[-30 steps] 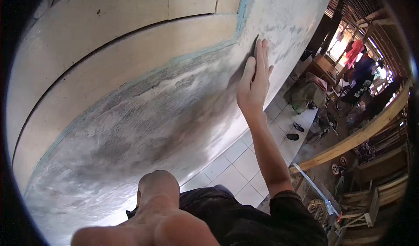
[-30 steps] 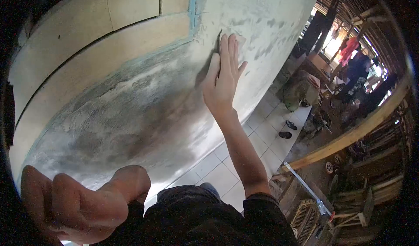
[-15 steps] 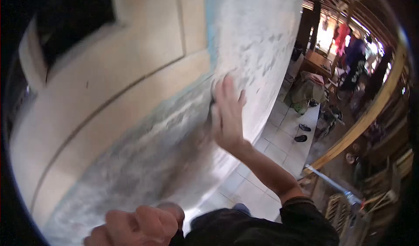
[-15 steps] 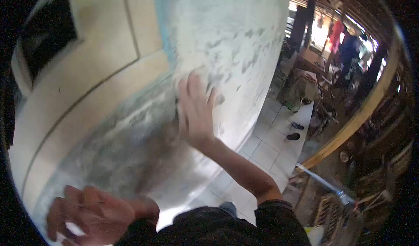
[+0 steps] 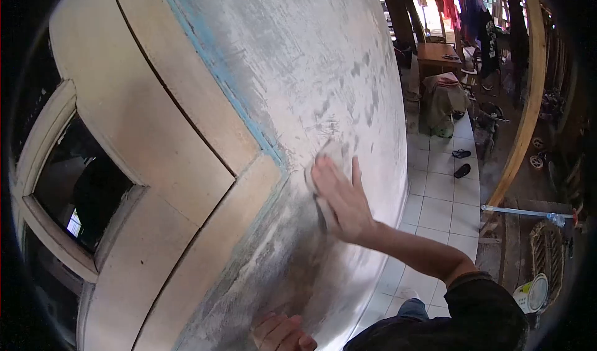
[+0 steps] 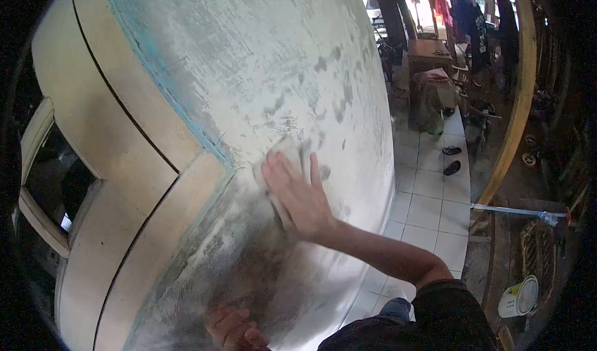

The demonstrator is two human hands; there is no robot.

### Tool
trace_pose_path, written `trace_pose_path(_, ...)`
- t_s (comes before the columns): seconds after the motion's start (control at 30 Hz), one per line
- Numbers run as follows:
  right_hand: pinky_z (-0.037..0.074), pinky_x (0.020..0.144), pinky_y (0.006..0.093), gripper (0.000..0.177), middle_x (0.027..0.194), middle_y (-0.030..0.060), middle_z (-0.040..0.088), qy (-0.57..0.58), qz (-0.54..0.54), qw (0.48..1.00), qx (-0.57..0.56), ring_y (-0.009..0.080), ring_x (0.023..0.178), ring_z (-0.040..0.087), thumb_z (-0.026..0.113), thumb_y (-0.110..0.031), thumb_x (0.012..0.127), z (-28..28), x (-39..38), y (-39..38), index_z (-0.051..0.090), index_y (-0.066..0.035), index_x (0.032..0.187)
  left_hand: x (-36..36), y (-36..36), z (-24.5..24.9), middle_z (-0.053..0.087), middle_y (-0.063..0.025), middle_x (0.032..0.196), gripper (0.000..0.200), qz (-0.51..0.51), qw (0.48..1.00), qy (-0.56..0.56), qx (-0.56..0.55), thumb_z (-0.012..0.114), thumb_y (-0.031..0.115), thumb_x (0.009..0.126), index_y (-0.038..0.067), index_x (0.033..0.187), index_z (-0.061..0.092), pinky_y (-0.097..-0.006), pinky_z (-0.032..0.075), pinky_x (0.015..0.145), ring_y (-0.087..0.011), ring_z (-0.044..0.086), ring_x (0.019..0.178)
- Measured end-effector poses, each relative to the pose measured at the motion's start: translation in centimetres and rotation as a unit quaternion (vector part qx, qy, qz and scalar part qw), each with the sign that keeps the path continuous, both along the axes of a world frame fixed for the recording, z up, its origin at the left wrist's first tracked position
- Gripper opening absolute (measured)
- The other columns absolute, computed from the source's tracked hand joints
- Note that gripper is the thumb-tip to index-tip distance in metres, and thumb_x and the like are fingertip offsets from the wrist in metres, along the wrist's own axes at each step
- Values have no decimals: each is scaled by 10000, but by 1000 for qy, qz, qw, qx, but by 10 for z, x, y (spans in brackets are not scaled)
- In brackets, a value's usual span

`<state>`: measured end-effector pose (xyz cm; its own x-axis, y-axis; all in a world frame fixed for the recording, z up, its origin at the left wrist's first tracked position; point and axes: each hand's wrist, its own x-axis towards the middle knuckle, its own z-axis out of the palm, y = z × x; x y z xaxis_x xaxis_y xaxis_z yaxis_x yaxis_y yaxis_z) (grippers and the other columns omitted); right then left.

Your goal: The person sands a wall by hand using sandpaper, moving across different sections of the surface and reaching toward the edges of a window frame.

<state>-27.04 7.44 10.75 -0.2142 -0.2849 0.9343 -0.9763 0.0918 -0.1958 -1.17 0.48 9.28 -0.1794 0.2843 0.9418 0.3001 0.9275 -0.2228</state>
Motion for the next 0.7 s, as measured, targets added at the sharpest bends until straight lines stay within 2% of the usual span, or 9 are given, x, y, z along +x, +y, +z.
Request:
trace_pose_path(0.17, 169, 1137, 611, 426, 1474, 204, 433, -114, 62, 987, -97, 358, 1394, 384, 502, -133, 981, 35, 21, -10, 483, 8, 1382, -11, -3, 7, 668, -105, 739, 157, 6, 998, 37, -50, 564, 136, 906, 55, 772, 571, -365, 480, 660, -228, 574, 644)
trace_pose_path(0.27, 164, 1137, 612, 434, 1486, 218, 409, -35, 107, 993, -46, 369, 1408, 354, 499, -120, 978, -8, 28, -4, 471, -6, 1396, -4, 0, 3, 660, -94, 730, 158, 8, 1000, 13, -20, 557, 125, 901, 59, 758, 557, -371, 473, 658, -213, 568, 635)
trace_pose_path(0.3, 162, 1136, 615, 452, 1496, 245, 378, -3, 93, 996, -8, 385, 1416, 329, 504, -104, 968, -18, 24, 0, 452, 0, 1405, -5, -2, 3, 656, -95, 729, 170, 4, 999, 25, -32, 548, 130, 910, 54, 758, 556, -370, 471, 642, -212, 568, 636)
trace_pose_path(0.37, 161, 1136, 617, 464, 1502, 258, 358, -31, 36, 999, 21, 393, 1418, 321, 495, -91, 968, -16, 12, 2, 433, 1, 1419, -7, -5, 1, 650, -97, 729, 195, 0, 998, 46, -52, 529, 140, 927, 46, 759, 556, -369, 466, 608, -209, 569, 637)
trace_pose_path(0.4, 161, 1136, 618, 470, 1505, 265, 348, -47, 5, 998, 37, 397, 1418, 318, 491, -84, 968, -8, 7, 2, 424, 2, 1426, -5, -2, 3, 649, -96, 731, 215, 9, 999, 19, -38, 520, 142, 932, 44, 744, 557, -367, 463, 585, -207, 566, 624)
trace_pose_path(0.47, 157, 1138, 615, 486, 1509, 267, 342, -97, 38, 994, -22, 396, 1423, 309, 483, -78, 967, 14, 12, -4, 402, 18, 1437, 0, 5, 9, 649, -95, 735, 256, 17, 999, -39, -10, 502, 145, 941, 39, 715, 559, -365, 455, 539, -204, 561, 599)
trace_pose_path(0.53, 157, 1138, 615, 498, 1509, 265, 342, -119, 57, 989, -64, 398, 1424, 305, 488, -81, 965, 26, 21, -8, 389, 32, 1440, 1, 2, 3, 643, -94, 714, 272, 8, 1000, -29, -1, 499, 143, 941, 41, 697, 562, -365, 453, 524, -201, 557, 585)
trace_pose_path(0.57, 158, 1138, 615, 494, 1491, 270, 370, -108, 51, 992, -32, 393, 1411, 335, 505, -91, 956, 25, 27, -3, 407, 56, 1418, 0, 1, 2, 643, -94, 712, 273, 7, 1000, -24, -4, 498, 143, 941, 42, 696, 561, -364, 453, 524, -201, 556, 583)
trace_pose_path(0.7, 169, 1137, 611, 490, 1468, 251, 419, -10, 77, 997, -10, 371, 1383, 396, 541, -64, 934, -16, 32, 3, 446, 31, 1405, -4, 0, 1, 640, -92, 706, 275, 3, 1000, -4, -14, 497, 143, 941, 44, 692, 560, -363, 454, 521, -201, 555, 579)
